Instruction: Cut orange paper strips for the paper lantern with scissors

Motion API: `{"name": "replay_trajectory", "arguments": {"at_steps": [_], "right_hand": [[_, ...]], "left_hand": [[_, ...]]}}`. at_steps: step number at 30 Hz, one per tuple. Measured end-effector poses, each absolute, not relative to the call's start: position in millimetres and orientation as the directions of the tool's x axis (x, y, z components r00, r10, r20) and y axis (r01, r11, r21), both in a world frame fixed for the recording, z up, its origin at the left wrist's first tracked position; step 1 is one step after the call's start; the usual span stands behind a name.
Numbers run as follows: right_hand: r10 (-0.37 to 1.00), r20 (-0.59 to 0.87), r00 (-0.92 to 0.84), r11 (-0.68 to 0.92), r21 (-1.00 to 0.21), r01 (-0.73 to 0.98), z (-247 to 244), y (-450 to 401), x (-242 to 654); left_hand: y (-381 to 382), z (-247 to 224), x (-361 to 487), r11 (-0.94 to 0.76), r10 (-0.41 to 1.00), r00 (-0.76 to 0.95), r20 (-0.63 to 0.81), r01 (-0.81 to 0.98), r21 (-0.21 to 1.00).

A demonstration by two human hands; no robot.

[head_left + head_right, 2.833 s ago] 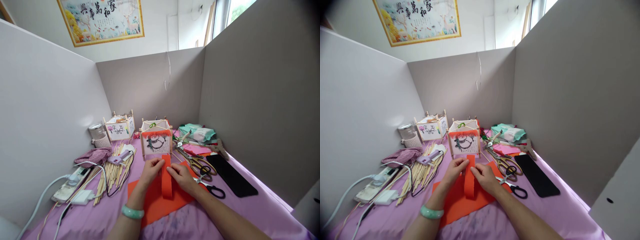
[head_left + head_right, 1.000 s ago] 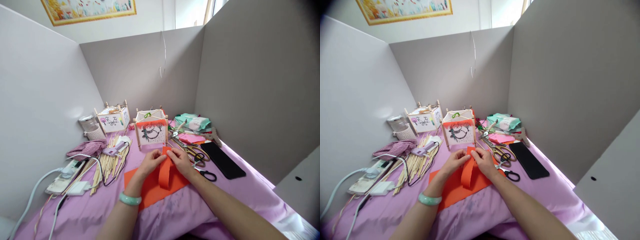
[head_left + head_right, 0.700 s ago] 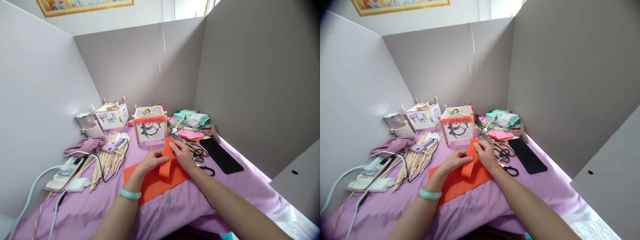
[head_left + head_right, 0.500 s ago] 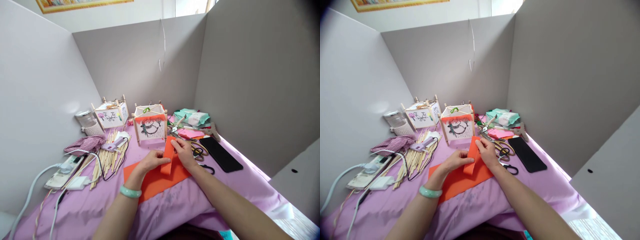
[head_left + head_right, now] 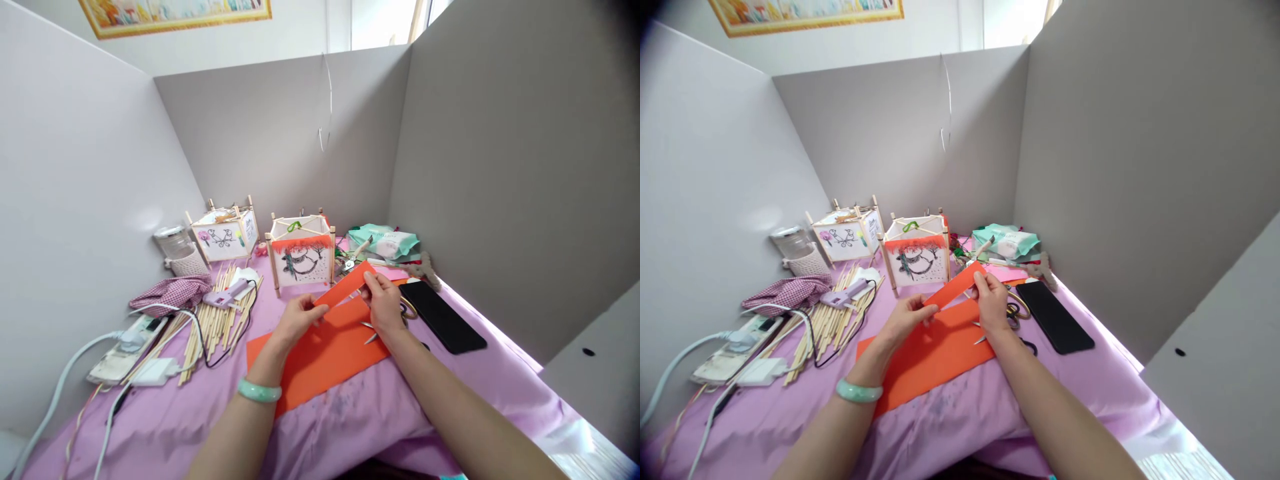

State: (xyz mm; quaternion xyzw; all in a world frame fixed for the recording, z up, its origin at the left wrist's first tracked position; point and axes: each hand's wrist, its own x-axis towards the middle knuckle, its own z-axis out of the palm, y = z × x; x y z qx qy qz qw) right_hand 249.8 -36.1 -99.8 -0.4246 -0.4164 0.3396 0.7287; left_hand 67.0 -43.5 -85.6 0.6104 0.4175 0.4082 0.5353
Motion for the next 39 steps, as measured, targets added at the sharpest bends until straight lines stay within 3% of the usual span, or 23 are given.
{"name": "replay_trajectory", "arguments": {"at_steps": [7, 16, 18, 23, 26, 29, 33, 39], "right_hand": [[0.894, 0.332, 0.301, 0.402, -0.891, -0.212, -93, -44, 243], [0.91, 0.357, 0.213, 0.39, -0.91, -0.142, -93, -46, 243], [0.936, 0.336, 0.109, 0.348, -0.929, -0.125, -90, -49, 243], [0.879, 0.228, -0.419, 0.286, -0.955, 0.08, -87, -62, 233], [0.778, 0.101, -0.62, 0.256, -0.952, 0.166, -92, -68, 228], [0.721, 0.013, -0.693, 0.231, -0.947, 0.223, -98, -70, 226], [0.75, 0.085, -0.656, 0.303, -0.926, 0.226, -101, -70, 224], [0.791, 0.097, -0.604, 0.315, -0.911, 0.267, -104, -70, 218]], "left_hand": [[-32, -84, 55, -0.106, 0.994, -0.006, 0.11, -0.332, 0.937], [-32, -81, 53, -0.128, 0.992, -0.055, 0.116, -0.459, 0.879], [-30, -80, 51, -0.126, 0.992, -0.072, 0.103, -0.519, 0.846], [-27, -78, 44, -0.191, 0.979, -0.179, 0.093, -0.671, 0.716], [-28, -78, 43, -0.21, 0.976, -0.189, 0.112, -0.656, 0.725], [-31, -79, 45, -0.217, 0.975, -0.157, 0.155, -0.558, 0.801], [-35, -81, 51, -0.228, 0.974, -0.09, 0.21, -0.418, 0.88], [-41, -79, 58, -0.085, 0.986, 0.096, 0.137, -0.422, 0.903]]}}
